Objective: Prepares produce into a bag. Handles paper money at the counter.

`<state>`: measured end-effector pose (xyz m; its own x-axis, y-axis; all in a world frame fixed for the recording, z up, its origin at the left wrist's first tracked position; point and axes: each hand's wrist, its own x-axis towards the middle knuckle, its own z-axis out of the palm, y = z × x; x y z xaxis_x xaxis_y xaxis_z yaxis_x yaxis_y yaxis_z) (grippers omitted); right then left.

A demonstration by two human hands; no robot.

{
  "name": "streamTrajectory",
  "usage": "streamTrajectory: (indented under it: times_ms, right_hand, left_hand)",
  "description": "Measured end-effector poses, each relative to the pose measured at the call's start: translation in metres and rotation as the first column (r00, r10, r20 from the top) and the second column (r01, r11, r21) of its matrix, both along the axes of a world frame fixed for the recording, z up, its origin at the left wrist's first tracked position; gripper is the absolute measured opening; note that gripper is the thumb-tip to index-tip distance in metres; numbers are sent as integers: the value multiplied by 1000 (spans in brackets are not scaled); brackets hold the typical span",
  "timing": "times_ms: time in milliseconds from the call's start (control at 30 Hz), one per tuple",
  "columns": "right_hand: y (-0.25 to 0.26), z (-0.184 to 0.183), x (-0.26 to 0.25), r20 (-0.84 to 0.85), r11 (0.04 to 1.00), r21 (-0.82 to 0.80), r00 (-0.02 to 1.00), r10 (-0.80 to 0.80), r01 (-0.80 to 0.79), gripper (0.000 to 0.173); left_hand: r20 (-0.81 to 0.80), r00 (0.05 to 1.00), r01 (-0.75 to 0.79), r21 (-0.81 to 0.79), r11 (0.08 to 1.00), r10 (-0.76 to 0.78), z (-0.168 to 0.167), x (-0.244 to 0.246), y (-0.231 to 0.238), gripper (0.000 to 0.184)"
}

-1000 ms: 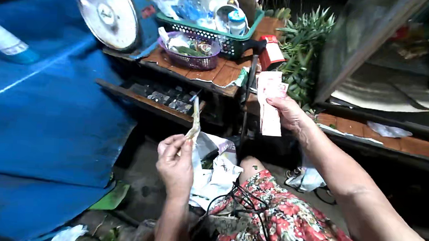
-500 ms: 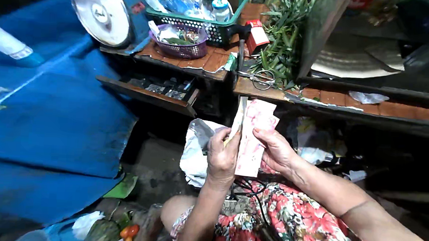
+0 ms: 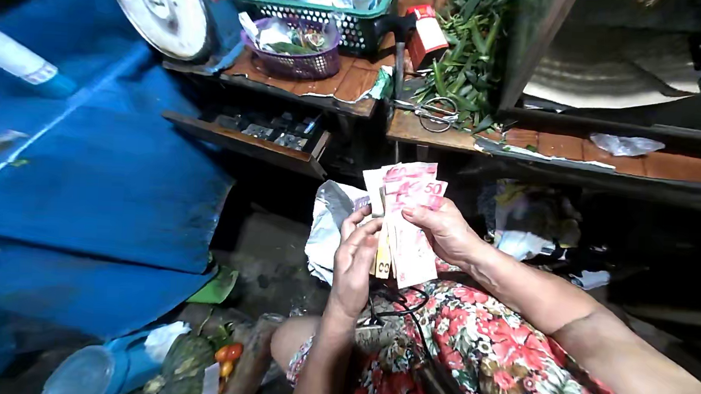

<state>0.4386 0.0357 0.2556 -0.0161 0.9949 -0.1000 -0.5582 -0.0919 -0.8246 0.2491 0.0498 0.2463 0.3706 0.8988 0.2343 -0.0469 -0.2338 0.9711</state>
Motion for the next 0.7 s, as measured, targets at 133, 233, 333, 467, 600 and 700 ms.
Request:
streamTrajectory:
  times_ms: [133,233,333,467,600,700]
  right_hand:
    - [8,-3,-2,37,997,-43,997,72,-71,14]
    - [12,-5,-2,45,995,-84,998,47,-43,15]
    - [14,0,10,97,996,-76,994,-44,52,16]
    - [5,17,24,86,992,1,989,-124,124,15]
    - [-1,10,9,84,999,-21,996,-36,38,11]
    - [4,-3,-3,65,995,-91,997,-40,45,14]
  left_hand:
    - [102,995,18,-119,993,-6,-1,-4,7,58]
    - [49,997,-58,-73,996,61,-7,-2,11,46]
    - [-140,942,-296,80,952,305,-10,0,13,32]
    - [-265,825,-457,211,864,500,-15,0,19,30]
    - [-171,902,-359,216,908,397,-13,10,14,29]
    - [-48,973,-215,156,964,224,-9,20,5,34]
